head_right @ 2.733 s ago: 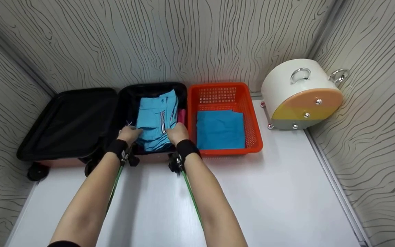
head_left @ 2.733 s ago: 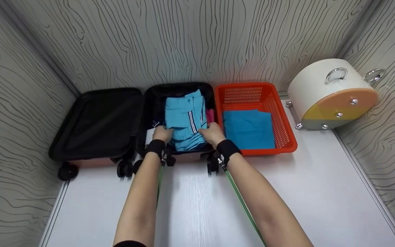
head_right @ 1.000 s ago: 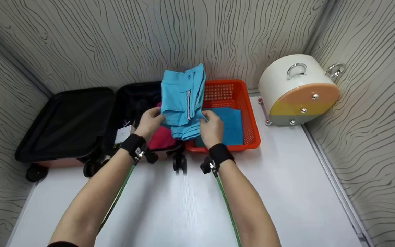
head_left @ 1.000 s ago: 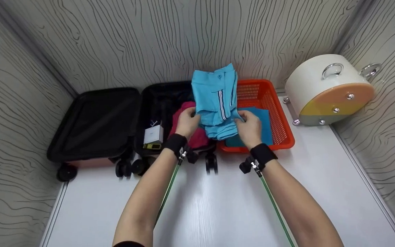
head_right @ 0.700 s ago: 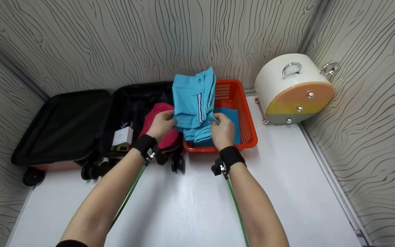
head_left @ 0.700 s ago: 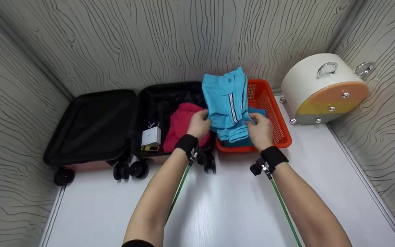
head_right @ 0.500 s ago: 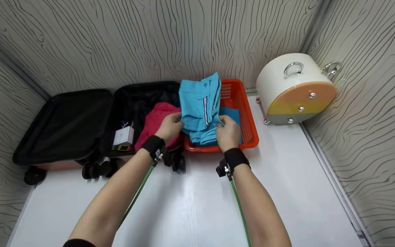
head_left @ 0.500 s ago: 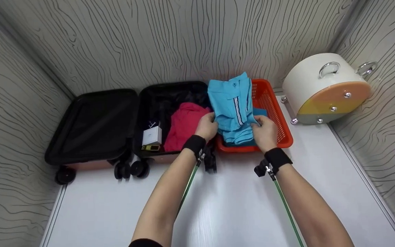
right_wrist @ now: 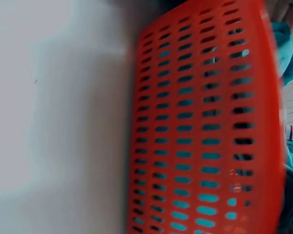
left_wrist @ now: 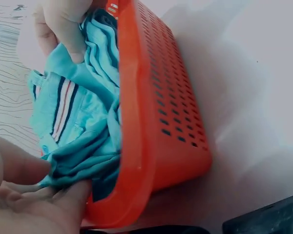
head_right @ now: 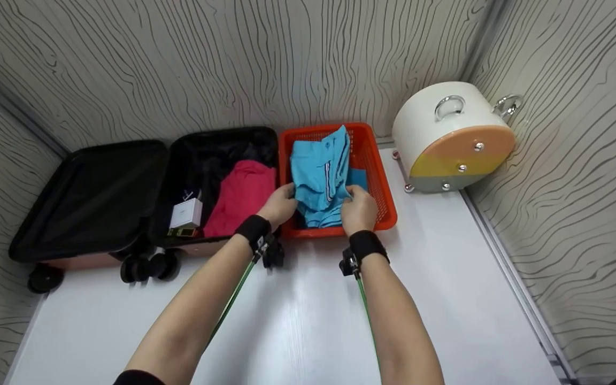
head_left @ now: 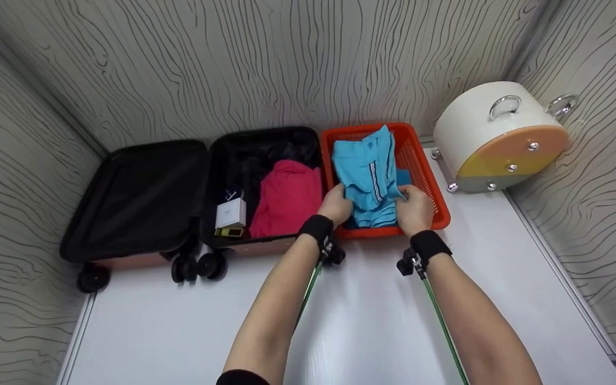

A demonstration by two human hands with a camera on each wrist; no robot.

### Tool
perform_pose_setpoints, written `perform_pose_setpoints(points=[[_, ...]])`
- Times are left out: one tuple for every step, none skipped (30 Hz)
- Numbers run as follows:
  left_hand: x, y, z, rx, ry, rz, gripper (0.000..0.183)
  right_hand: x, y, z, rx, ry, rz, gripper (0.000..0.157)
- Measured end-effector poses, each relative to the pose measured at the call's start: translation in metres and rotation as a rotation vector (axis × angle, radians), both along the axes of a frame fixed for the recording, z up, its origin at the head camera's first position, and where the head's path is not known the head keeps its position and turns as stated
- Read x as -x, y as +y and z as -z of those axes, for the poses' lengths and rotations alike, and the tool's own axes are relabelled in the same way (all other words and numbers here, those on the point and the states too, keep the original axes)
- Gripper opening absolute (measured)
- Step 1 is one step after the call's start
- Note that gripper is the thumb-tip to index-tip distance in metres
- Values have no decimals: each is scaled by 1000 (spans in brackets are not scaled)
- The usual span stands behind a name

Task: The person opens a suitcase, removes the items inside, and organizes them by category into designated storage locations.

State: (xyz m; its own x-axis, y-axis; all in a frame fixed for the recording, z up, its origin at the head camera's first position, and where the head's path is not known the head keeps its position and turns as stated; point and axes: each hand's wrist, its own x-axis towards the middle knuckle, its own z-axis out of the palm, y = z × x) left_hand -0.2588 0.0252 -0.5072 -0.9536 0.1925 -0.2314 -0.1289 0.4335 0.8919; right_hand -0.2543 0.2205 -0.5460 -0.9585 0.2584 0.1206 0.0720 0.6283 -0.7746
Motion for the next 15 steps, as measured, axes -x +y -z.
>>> perform_pose_setpoints(points=[[-1,1,1,12,-12,9,59,1,0,1,-7,-13,-7,30],[-1,2,1,23,-26,19,59,2,0,1,-15,-27,-14,31],[-2,2,1,32,-38,29,58,3,0,1,-21,-43,-23,31],[-2,3,1,41,-50,38,59,4,0,0,-30,-62,-32,32],[-3,4,1,49,-59,49,59,5,0,-1,-40,-85,-40,33],[-3,4,0,51,-66,57,60,6,1,-3,-56,-108,-45,33],[-4,5,0,51,-69,61,61,7,1,-4,-72,-134,-50,35],[-4,5,0,49,-72,64,62,7,2,-5,-88,-161,-55,37],[-5,5,0,45,-70,69,63,7,4,-6,-106,-182,-63,40],[-6,5,0,42,-62,78,63,7,5,-7,-125,-191,-69,43],[-6,4,1,38,-52,89,63,7,7,-7,-140,-193,-73,46],[-6,3,1,33,-39,97,63,7,8,-8,-152,-187,-75,50],[-6,2,2,24,-25,105,63,6,9,-7,-161,-175,-75,52],[-6,1,1,12,-12,112,62,6,10,-7,-167,-157,-74,54],[-6,-1,1,-3,0,116,62,6,10,-7,-172,-136,-72,55]])
